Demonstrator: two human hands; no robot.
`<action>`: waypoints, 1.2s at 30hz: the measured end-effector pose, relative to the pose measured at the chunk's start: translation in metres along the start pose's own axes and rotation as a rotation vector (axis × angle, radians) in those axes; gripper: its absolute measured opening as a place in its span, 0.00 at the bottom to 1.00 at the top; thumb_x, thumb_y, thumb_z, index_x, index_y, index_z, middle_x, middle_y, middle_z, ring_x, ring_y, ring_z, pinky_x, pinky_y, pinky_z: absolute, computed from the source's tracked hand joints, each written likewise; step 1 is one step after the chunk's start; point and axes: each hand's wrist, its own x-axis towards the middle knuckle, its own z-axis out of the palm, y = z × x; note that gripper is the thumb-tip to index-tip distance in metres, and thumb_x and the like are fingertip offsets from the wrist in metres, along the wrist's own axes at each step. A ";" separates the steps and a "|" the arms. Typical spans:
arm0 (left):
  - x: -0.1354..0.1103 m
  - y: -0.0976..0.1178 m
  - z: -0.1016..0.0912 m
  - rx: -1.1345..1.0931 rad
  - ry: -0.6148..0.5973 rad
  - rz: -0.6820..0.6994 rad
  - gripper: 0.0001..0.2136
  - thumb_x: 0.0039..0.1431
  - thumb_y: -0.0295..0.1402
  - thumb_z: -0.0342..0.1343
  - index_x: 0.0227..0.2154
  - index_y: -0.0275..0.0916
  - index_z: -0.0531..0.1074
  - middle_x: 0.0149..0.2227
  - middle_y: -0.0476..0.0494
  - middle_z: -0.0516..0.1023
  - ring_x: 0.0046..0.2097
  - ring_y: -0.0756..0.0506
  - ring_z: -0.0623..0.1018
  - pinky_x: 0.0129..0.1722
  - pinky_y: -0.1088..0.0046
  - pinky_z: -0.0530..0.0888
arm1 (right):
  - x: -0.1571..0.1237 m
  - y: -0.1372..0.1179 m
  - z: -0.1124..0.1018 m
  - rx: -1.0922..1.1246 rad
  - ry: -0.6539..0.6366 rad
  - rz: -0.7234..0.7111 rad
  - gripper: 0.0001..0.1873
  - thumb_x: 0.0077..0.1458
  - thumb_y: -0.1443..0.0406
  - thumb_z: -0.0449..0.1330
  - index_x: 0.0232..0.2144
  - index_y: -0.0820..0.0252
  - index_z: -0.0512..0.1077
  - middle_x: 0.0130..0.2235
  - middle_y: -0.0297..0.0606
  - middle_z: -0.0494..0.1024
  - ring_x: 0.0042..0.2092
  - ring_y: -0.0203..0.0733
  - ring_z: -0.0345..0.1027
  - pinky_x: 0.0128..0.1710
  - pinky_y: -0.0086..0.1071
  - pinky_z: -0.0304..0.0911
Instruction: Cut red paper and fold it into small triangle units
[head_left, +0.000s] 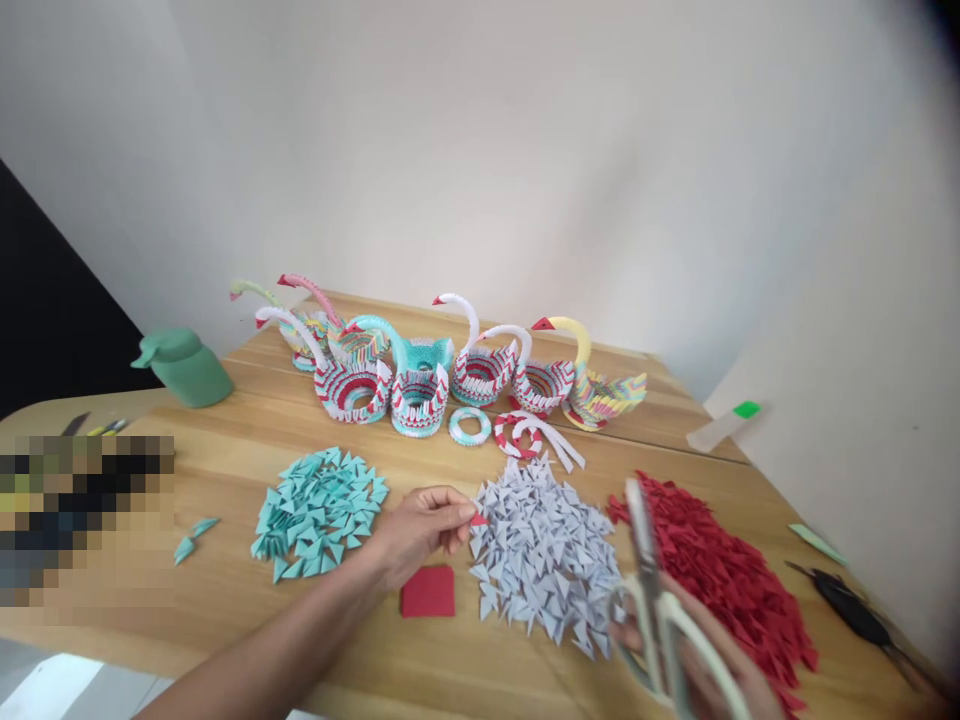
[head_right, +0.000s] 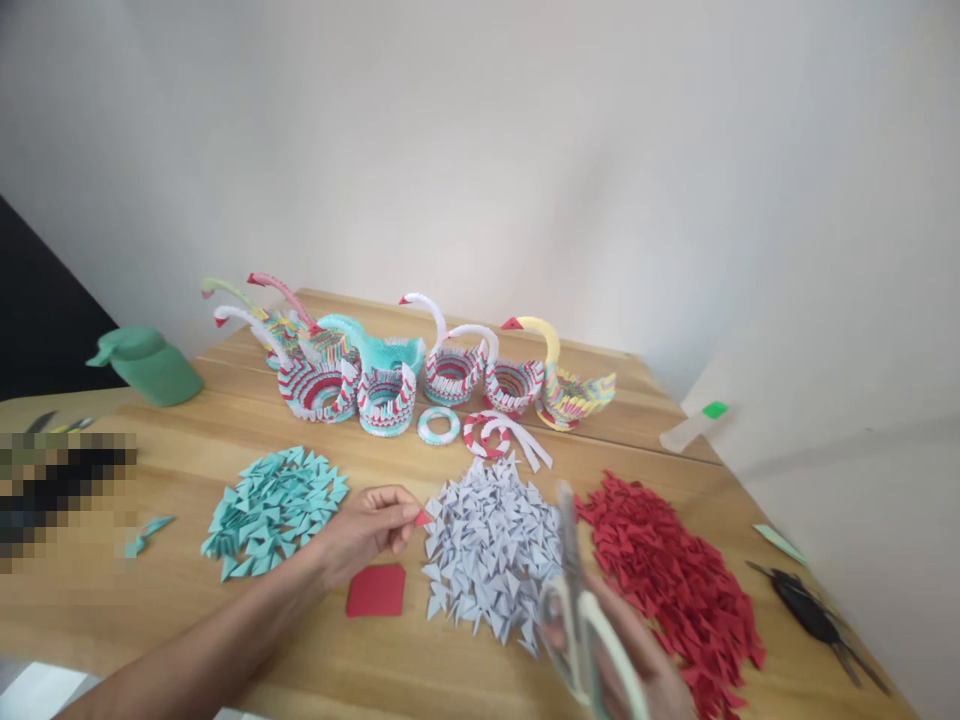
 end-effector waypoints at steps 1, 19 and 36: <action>0.000 -0.001 0.000 0.027 0.003 0.007 0.14 0.43 0.40 0.66 0.23 0.33 0.72 0.17 0.51 0.71 0.19 0.56 0.66 0.20 0.80 0.61 | 0.003 -0.007 0.019 0.067 -0.069 0.011 0.26 0.47 0.49 0.61 0.46 0.52 0.73 0.33 0.48 0.80 0.29 0.53 0.75 0.30 0.44 0.72; -0.006 0.000 0.008 0.307 -0.017 0.089 0.18 0.43 0.46 0.64 0.21 0.33 0.71 0.17 0.51 0.70 0.19 0.55 0.65 0.21 0.79 0.61 | 0.041 -0.048 0.135 0.292 -0.382 0.219 0.24 0.46 0.62 0.67 0.44 0.52 0.62 0.31 0.30 0.74 0.26 0.32 0.66 0.23 0.24 0.61; -0.006 -0.015 0.007 -0.165 -0.210 0.025 0.12 0.45 0.36 0.67 0.30 0.33 0.78 0.21 0.47 0.75 0.22 0.54 0.70 0.23 0.79 0.62 | 0.037 -0.061 0.149 0.479 -0.372 0.303 0.24 0.44 0.58 0.68 0.42 0.54 0.65 0.25 0.27 0.72 0.22 0.30 0.66 0.22 0.23 0.62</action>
